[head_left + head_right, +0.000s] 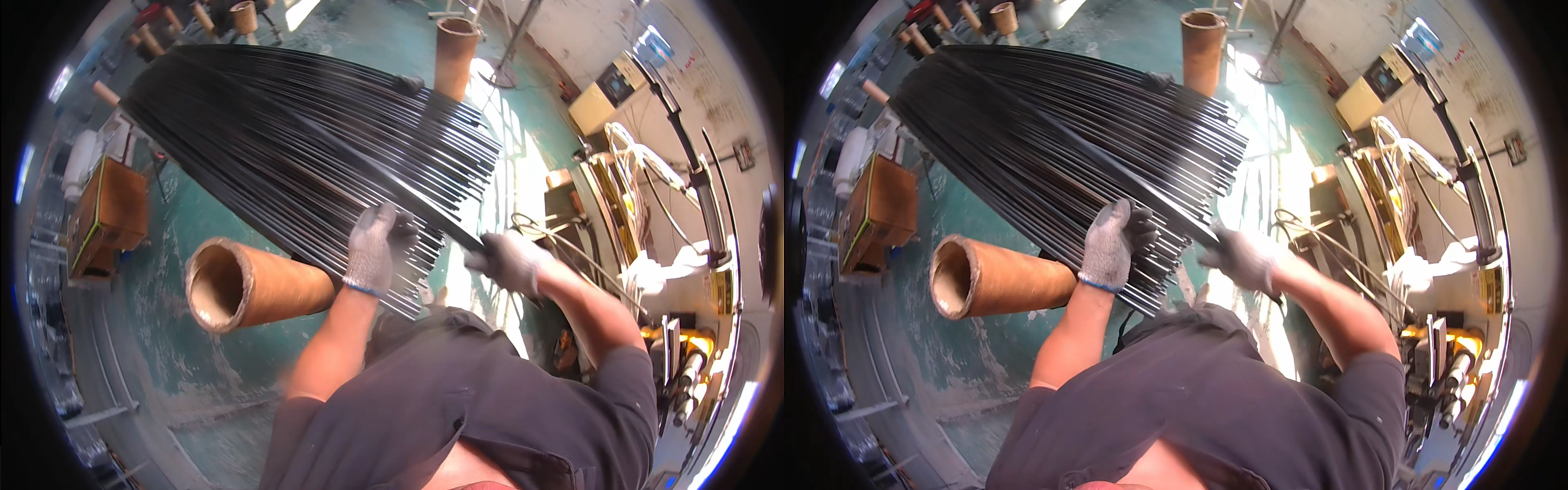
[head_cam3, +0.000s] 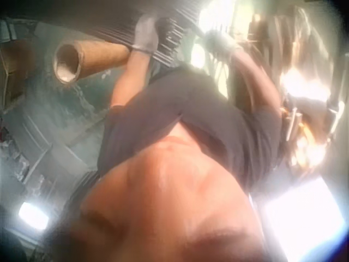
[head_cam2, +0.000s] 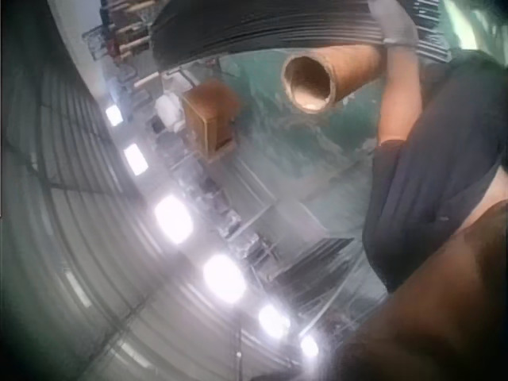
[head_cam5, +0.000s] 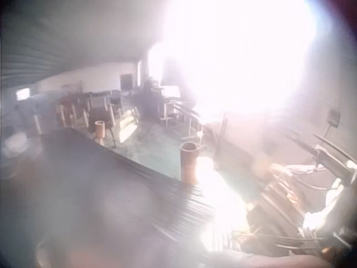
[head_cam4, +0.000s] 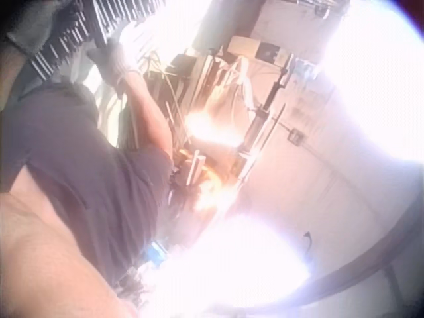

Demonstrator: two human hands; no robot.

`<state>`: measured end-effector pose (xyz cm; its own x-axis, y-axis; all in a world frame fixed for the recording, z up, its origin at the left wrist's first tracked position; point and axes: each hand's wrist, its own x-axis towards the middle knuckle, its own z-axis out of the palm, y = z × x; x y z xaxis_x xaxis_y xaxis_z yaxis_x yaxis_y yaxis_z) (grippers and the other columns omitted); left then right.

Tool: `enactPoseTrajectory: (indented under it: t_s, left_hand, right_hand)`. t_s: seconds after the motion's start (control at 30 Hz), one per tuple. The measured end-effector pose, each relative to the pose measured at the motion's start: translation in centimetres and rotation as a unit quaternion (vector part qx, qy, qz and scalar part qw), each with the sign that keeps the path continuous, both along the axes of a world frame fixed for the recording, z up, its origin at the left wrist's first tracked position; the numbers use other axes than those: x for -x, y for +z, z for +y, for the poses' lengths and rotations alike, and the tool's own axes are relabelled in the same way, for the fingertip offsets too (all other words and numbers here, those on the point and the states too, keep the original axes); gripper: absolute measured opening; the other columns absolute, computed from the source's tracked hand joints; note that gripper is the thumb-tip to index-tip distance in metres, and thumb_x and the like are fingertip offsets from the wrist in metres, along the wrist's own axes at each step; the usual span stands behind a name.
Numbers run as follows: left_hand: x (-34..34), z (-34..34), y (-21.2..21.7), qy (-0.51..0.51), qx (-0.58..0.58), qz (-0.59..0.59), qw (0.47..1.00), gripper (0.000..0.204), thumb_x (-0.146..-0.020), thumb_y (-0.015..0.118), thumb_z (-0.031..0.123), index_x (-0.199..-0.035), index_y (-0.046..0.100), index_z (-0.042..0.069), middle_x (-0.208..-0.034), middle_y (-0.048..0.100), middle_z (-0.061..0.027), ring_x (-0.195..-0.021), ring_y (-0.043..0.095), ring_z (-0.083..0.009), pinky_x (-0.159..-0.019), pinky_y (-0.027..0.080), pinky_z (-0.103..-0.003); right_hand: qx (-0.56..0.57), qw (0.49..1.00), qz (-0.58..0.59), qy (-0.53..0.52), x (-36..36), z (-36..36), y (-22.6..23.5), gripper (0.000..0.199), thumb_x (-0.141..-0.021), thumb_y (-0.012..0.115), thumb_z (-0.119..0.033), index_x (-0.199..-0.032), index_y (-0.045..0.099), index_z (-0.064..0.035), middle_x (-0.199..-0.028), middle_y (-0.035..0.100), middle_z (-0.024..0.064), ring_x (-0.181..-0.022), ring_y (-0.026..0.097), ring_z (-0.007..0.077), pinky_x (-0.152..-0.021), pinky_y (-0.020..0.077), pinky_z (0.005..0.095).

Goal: The person repeatedly picks up bundles of long metal rods from a rack and feeds them into a yellow industrial machine. The person then removes the processed rods and places them back onto the rack. This cycle repeats throughout the video.

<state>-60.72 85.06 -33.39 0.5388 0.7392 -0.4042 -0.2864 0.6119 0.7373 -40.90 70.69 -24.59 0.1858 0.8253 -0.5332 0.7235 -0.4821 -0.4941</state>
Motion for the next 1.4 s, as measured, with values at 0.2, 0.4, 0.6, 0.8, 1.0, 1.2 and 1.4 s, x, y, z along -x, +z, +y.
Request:
enactPoseTrajectory:
  t_s: [0.2,0.4,0.6,0.8,1.0,1.2,1.4]
  left_hand:
    - [-2.4,4.6,-1.7,0.038,0.141,-0.176,0.973,0.040,-0.106,0.055,0.036,-0.104,0.059,-0.004,-0.096,0.067,-0.0180,-0.091,0.068,-0.0316,-0.083,0.059,-0.043]
    - [-7.1,-4.0,-0.3,-0.105,-0.021,0.003,0.994,0.007,-0.095,0.060,0.001,-0.093,0.063,-0.005,-0.083,0.062,-0.0126,-0.081,0.064,-0.0245,-0.084,0.060,-0.044]
    - [-13.0,-7.1,3.6,-0.062,0.220,-0.078,0.970,0.006,-0.085,0.068,-0.003,-0.088,0.063,-0.005,-0.081,0.061,-0.0134,-0.076,0.063,-0.0259,-0.085,0.055,-0.044]
    - [-20.5,-13.2,7.1,-0.173,0.084,-0.228,0.954,0.012,-0.103,0.061,0.010,-0.111,0.062,0.002,-0.093,0.064,-0.0065,-0.083,0.060,-0.0223,-0.087,0.055,-0.039]
    - [-31.1,-34.3,5.9,-0.335,0.019,-0.206,0.919,0.020,-0.104,0.062,0.010,-0.122,0.057,0.004,-0.103,0.068,-0.0093,-0.100,0.067,-0.0266,-0.107,0.051,-0.049]
    - [-38.0,-41.7,6.4,-0.472,0.033,-0.219,0.853,0.029,-0.104,0.059,0.013,-0.129,0.055,0.000,-0.110,0.066,-0.0120,-0.116,0.063,-0.0351,-0.116,0.043,-0.055]
    - [-50.3,-33.9,5.7,-0.464,0.003,-0.273,0.843,0.033,-0.104,0.056,0.012,-0.132,0.055,-0.006,-0.119,0.064,-0.0158,-0.121,0.060,-0.0343,-0.117,0.042,-0.055]
  right_hand:
    - [0.019,0.971,-0.208,-0.117,1.9,-20.6,-0.3,0.040,-0.087,0.078,-0.046,-0.093,0.063,-0.0093,-0.074,0.069,0.0180,-0.072,0.069,0.0423,-0.067,0.0528,0.0508]
    - [-0.113,0.875,-0.417,-0.218,-0.4,-40.1,-7.6,0.014,-0.070,0.069,-0.010,-0.083,0.063,-0.0114,-0.073,0.064,0.0149,-0.070,0.065,0.0386,-0.065,0.0510,0.0502]
    - [-0.143,0.815,-0.471,-0.305,-2.9,-60.0,-10.8,0.014,-0.072,0.060,-0.001,-0.084,0.059,-0.0079,-0.079,0.060,0.0185,-0.078,0.059,0.0426,-0.072,0.0492,0.0500]
    - [0.125,0.520,-0.520,-0.666,-4.5,-81.0,-17.0,0.024,-0.096,0.054,-0.010,-0.116,0.067,-0.0048,-0.121,0.067,0.0189,-0.115,0.062,0.0375,-0.098,0.0477,0.0445]
    - [-0.698,0.082,0.362,-0.612,-8.4,-65.4,-13.8,0.041,-0.079,0.050,-0.003,-0.117,0.065,0.0035,-0.123,0.069,0.0200,-0.124,0.061,0.0399,-0.116,0.0434,0.0577]
    - [-0.701,-0.005,0.325,-0.634,-14.5,-64.5,-12.0,0.009,-0.099,0.058,0.000,-0.106,0.064,0.0007,-0.103,0.070,0.0143,-0.104,0.069,0.0312,-0.104,0.0566,0.0523]
    - [-0.727,0.036,0.165,-0.665,-18.4,-75.1,-9.9,0.014,-0.101,0.064,-0.009,-0.109,0.064,0.0028,-0.103,0.070,0.0129,-0.101,0.071,0.0288,-0.102,0.0579,0.0481]
